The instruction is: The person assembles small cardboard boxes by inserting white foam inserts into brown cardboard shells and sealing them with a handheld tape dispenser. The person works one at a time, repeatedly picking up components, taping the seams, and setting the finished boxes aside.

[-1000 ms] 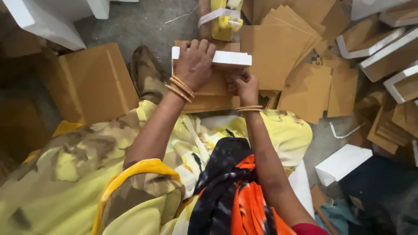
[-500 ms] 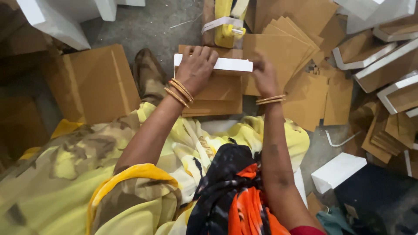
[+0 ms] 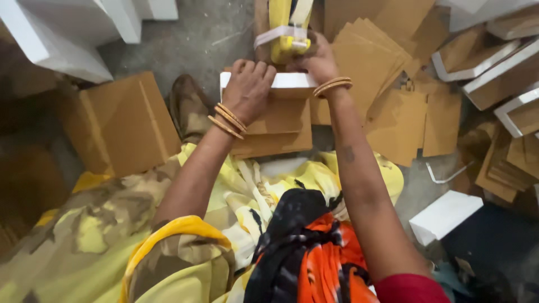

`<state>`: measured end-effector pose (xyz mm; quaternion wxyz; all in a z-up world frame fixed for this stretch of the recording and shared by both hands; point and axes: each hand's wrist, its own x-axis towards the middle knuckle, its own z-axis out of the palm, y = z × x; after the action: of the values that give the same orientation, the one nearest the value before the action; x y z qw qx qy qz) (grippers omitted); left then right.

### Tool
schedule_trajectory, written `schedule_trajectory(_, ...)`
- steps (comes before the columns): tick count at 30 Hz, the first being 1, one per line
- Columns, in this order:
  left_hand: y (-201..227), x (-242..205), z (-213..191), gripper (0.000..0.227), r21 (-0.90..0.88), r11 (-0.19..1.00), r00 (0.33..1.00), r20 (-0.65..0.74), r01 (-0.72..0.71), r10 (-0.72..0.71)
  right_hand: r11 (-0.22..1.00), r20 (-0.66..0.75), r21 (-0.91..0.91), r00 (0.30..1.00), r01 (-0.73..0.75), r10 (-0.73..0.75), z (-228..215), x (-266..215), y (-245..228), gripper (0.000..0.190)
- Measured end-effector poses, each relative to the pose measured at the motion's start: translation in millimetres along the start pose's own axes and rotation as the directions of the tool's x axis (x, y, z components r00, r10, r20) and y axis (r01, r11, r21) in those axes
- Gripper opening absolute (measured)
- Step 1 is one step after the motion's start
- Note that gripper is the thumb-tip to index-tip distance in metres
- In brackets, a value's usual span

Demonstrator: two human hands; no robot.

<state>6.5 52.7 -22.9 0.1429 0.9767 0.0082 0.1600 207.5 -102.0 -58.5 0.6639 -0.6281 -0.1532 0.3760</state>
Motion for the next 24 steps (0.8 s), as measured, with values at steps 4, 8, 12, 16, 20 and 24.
schedule_trajectory(4,8.5,-15.3,-8.6,0.033,0.026,0.999,0.983,-0.176,-0.04,0.044,0.957,0.12,-0.288,0.993,0.03,0.005,-1.1,-13.9,1.2,0.082)
schedule_trajectory(8,33.1,-38.9,-5.2,0.03,0.118,0.99,0.981,-0.171,-0.072,0.092,0.936,0.061,-0.276,0.967,-0.22,0.246,-28.4,-56.7,6.1,0.085)
schedule_trajectory(12,41.4,-42.0,-17.2,0.03,0.165,0.981,0.968,-0.211,-0.099,0.134,0.851,0.143,-0.463,0.927,-0.248,0.348,-44.4,-57.0,4.8,0.074)
schedule_trajectory(16,38.6,-34.9,-22.8,0.027,0.128,0.988,0.976,-0.187,-0.089,0.112,0.83,-0.039,-0.505,0.967,-0.235,0.25,-33.3,-43.3,4.8,0.055)
schedule_trajectory(20,38.5,-36.1,-15.6,0.03,0.092,0.993,0.983,-0.159,-0.078,0.092,0.916,-0.099,-0.402,0.994,-0.002,-0.042,-14.5,-83.7,-9.0,0.04)
schedule_trajectory(24,33.0,-24.1,-14.6,0.034,0.032,0.996,0.991,-0.1,-0.083,0.086,0.351,0.336,-0.84,0.905,0.414,-0.263,17.2,-140.4,-35.4,0.053)
